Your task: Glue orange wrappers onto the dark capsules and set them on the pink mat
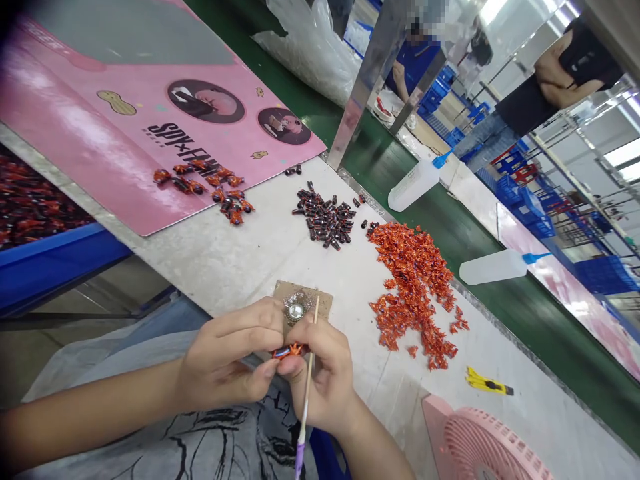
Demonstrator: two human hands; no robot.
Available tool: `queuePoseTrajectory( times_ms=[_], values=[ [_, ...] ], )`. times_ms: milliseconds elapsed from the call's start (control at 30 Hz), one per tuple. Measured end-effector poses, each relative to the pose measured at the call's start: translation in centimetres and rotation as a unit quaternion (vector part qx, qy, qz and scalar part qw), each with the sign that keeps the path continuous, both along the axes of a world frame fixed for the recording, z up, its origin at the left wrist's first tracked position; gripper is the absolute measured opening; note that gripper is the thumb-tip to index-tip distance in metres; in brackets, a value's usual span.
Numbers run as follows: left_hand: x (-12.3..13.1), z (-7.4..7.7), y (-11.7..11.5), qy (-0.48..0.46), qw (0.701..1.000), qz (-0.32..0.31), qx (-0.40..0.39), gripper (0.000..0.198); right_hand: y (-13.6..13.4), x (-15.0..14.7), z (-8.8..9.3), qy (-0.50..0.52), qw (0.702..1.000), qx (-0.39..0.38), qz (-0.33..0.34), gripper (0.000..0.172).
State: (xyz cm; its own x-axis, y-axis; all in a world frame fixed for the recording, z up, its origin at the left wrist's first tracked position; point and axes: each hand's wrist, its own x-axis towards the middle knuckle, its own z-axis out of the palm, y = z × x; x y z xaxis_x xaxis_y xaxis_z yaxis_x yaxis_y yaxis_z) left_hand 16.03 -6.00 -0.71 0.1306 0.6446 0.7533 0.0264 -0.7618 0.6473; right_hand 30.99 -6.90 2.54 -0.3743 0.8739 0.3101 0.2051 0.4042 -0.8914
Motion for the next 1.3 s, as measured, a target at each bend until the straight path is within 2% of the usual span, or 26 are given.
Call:
queuePoseTrajectory(
  times_ms=[267, 333, 433, 500, 600, 767, 933, 1067, 1167, 1300],
  values=[
    [-0.1, -0.2, 0.1, -0.005, 1.000, -0.001, 0.016, 0.006, 0.0, 0.0, -0.6, 0.009, 1.000, -0.010, -0.001, 0.038],
    [-0.3, -0.2, 0.1, -0.006, 1.000, 0.011, -0.017, 0.010, 0.1, 0.0, -0.9, 0.004, 1.000, 0.006, -0.023, 0.032],
    [-0.5, -0.2, 0.2, -0.017, 0.995, 0.026, -0.098, 0.013, 0.3, 0.2, -1.2, -0.018, 0.994, 0.078, -0.076, 0.032],
    [-0.6, -0.2, 0.4, -0.015, 0.990, 0.017, -0.140, 0.018, 0.4, 0.4, -1.2, -0.026, 0.991, 0.104, -0.078, 0.031],
    [-0.9, -0.2, 0.8, 0.007, 0.989, -0.016, -0.150, 0.021, 0.6, 0.6, -1.1, -0.005, 0.995, 0.052, -0.080, 0.019],
    [-1.5, -0.1, 1.4, 0.018, 0.992, -0.003, -0.124, 0.016, 1.1, 0.6, -1.3, 0.052, 0.991, -0.076, -0.097, 0.024],
    [-1.6, -0.2, 1.6, 0.026, 0.995, -0.016, -0.094, 0.018, 1.5, 0.7, -1.8, 0.047, 0.990, -0.110, -0.077, 0.029],
    [-1.7, -0.1, 1.6, 0.037, 0.993, 0.000, -0.110, 0.012, 1.6, 0.7, -2.0, 0.027, 0.992, -0.098, -0.081, 0.034],
    [-1.8, 0.1, 1.3, 0.046, 0.993, 0.012, -0.108, 0.013, 1.5, 0.6, -2.0, 0.037, 0.994, -0.061, -0.088, 0.039],
    [-1.8, 0.4, 0.9, 0.056, 0.995, 0.007, -0.088, 0.016, 1.3, 0.6, -1.9, 0.039, 0.996, 0.030, -0.076, 0.018]
  ],
)
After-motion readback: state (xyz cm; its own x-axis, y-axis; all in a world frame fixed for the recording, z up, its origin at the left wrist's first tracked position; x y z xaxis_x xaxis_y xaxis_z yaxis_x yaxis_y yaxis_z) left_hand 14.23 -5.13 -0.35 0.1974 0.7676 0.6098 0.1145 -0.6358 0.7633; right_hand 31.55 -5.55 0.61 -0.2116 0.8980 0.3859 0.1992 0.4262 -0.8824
